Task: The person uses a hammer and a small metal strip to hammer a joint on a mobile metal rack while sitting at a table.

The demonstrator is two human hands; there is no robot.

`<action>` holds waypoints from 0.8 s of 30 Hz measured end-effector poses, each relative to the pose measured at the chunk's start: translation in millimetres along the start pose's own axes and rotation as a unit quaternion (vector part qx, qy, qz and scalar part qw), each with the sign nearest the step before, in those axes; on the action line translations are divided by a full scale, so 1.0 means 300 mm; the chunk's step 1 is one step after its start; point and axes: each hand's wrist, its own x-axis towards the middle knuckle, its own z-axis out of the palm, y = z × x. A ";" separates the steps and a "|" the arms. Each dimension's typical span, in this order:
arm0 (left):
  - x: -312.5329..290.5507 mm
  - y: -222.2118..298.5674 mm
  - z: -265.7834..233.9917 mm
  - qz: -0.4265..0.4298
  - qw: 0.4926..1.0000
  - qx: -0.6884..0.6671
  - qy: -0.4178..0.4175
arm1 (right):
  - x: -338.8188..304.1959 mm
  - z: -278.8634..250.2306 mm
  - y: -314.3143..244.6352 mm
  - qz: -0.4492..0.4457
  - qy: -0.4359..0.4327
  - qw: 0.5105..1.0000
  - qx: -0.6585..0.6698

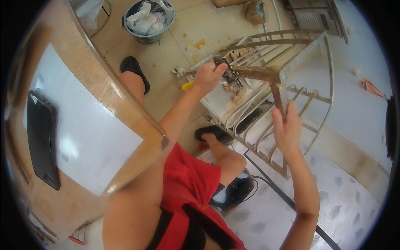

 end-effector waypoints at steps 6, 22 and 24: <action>-0.019 0.073 0.011 0.044 0.993 0.106 0.012 | 0.001 0.005 0.024 0.007 0.007 1.000 -0.008; -0.016 0.137 0.008 0.054 0.972 0.222 0.048 | 0.004 0.013 0.020 -0.017 0.008 0.999 -0.034; -0.013 0.142 0.004 0.052 0.977 0.198 0.053 | 0.008 0.012 0.016 -0.016 0.005 0.999 -0.032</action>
